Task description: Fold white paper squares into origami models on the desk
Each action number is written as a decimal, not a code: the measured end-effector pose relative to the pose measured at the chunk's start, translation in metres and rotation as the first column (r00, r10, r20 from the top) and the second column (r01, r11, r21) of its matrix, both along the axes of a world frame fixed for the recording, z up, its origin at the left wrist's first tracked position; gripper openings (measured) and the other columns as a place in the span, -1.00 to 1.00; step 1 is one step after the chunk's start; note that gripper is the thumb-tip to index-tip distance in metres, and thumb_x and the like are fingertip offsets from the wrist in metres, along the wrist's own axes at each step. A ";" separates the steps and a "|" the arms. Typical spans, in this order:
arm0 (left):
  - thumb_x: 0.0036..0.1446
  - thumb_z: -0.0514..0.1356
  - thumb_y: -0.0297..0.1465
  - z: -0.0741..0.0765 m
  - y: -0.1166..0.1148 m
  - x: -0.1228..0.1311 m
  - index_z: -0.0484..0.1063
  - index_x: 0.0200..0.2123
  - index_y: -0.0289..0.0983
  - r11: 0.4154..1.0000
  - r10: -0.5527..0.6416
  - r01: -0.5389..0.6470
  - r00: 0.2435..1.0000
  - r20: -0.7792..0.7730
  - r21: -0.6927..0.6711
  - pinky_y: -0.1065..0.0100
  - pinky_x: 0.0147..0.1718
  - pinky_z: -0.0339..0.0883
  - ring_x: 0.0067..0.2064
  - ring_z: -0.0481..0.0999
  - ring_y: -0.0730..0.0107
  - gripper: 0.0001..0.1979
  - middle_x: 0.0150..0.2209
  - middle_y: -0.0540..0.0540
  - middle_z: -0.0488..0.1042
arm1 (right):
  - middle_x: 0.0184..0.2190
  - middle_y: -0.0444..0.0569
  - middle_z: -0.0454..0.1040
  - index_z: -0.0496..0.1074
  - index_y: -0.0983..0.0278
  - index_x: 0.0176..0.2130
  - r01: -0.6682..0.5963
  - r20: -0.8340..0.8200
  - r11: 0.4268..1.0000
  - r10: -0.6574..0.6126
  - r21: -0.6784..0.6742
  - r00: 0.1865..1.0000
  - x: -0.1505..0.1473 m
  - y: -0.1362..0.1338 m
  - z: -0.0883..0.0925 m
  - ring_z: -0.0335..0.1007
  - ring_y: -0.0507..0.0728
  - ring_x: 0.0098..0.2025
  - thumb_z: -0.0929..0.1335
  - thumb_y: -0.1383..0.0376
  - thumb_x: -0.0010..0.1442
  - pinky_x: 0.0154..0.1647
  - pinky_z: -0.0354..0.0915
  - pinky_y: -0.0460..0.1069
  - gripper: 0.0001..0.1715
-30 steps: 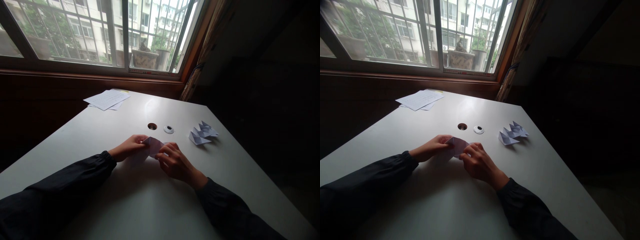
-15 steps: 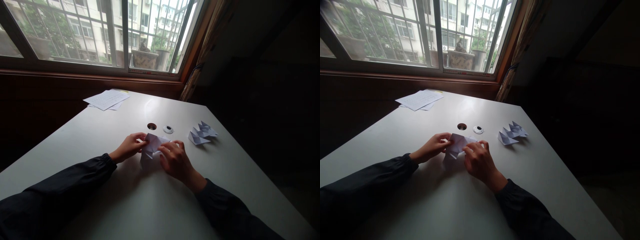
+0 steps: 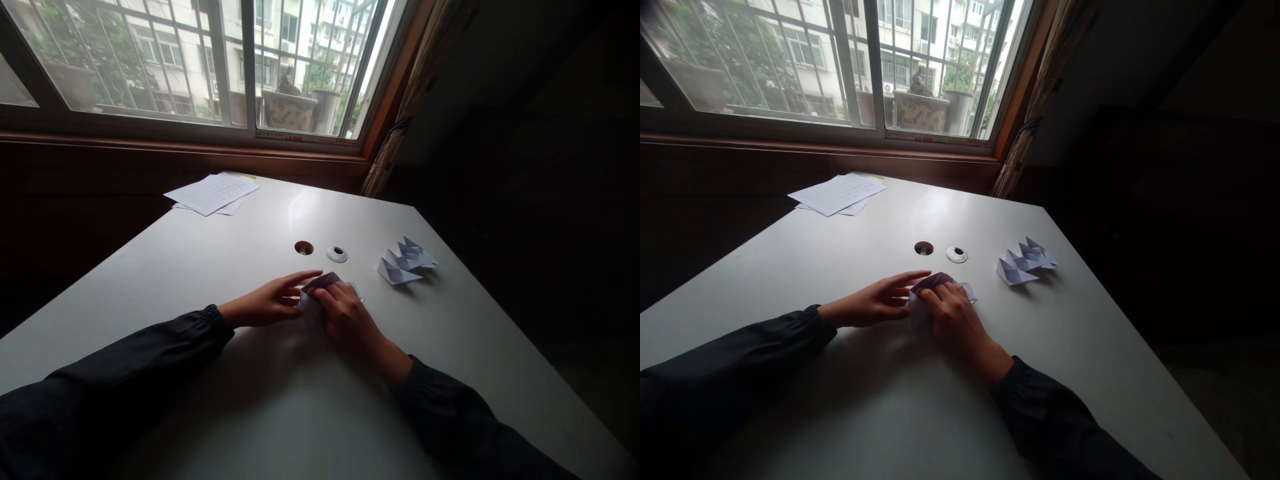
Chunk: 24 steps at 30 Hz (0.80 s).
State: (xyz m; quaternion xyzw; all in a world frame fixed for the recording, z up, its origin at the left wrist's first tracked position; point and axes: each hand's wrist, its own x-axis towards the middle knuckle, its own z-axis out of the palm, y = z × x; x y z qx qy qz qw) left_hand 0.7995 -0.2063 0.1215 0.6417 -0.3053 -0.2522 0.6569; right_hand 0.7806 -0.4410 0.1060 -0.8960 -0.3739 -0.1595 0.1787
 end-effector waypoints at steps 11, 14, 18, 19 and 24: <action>0.17 0.34 -0.36 -0.006 -0.003 0.003 0.15 0.39 -0.13 0.986 0.150 -0.152 0.988 0.027 0.063 0.09 0.12 0.42 0.20 0.46 0.08 -0.24 0.30 -0.32 0.31 | -0.18 0.08 0.47 0.36 0.25 0.10 0.123 0.014 0.992 -0.123 -0.012 0.992 0.000 -0.001 0.007 0.39 0.26 -0.14 0.28 0.57 0.13 -0.06 0.27 0.13 -0.43; 0.15 0.36 -0.32 -0.006 -0.002 0.003 0.11 0.40 -0.08 0.970 0.199 -0.202 0.979 0.038 0.133 0.03 0.07 0.45 0.15 0.49 0.05 -0.19 0.33 -0.34 0.25 | -0.23 0.06 0.43 0.40 0.23 0.04 0.192 0.051 0.981 -0.193 0.029 0.980 0.000 0.002 0.006 0.36 0.25 -0.19 0.28 0.56 0.11 -0.12 0.27 0.11 -0.47; 0.13 0.38 -0.27 -0.006 -0.002 0.002 0.08 0.41 -0.05 0.973 0.180 -0.187 0.982 0.058 0.138 0.08 -0.03 0.51 0.05 0.55 0.10 -0.15 0.29 -0.34 0.27 | -0.32 0.00 0.38 0.44 0.23 -0.07 0.235 0.057 0.969 -0.239 0.069 0.969 0.001 0.004 0.005 0.33 0.21 -0.25 0.28 0.55 0.10 -0.15 0.25 0.10 -0.57; 0.12 0.39 -0.26 -0.006 -0.003 0.001 0.09 0.41 -0.06 0.975 0.176 -0.184 0.982 0.075 0.127 0.10 -0.05 0.52 0.04 0.55 0.11 -0.15 0.28 -0.33 0.29 | -0.33 0.00 0.37 0.44 0.23 -0.09 0.237 0.053 0.969 -0.241 0.076 0.969 0.001 0.004 0.005 0.33 0.21 -0.26 0.28 0.55 0.10 -0.15 0.25 0.10 -0.59; 0.11 0.39 -0.28 -0.006 -0.010 -0.004 0.12 0.38 -0.10 0.973 0.198 -0.213 0.969 0.150 0.090 0.19 -0.08 0.51 0.05 0.54 0.11 -0.17 0.19 -0.28 0.41 | -0.30 0.01 0.38 0.44 0.25 -0.17 0.248 0.016 0.968 -0.249 0.046 0.968 0.000 0.006 0.011 0.35 0.21 -0.21 0.30 0.54 0.10 -0.11 0.26 0.10 -0.67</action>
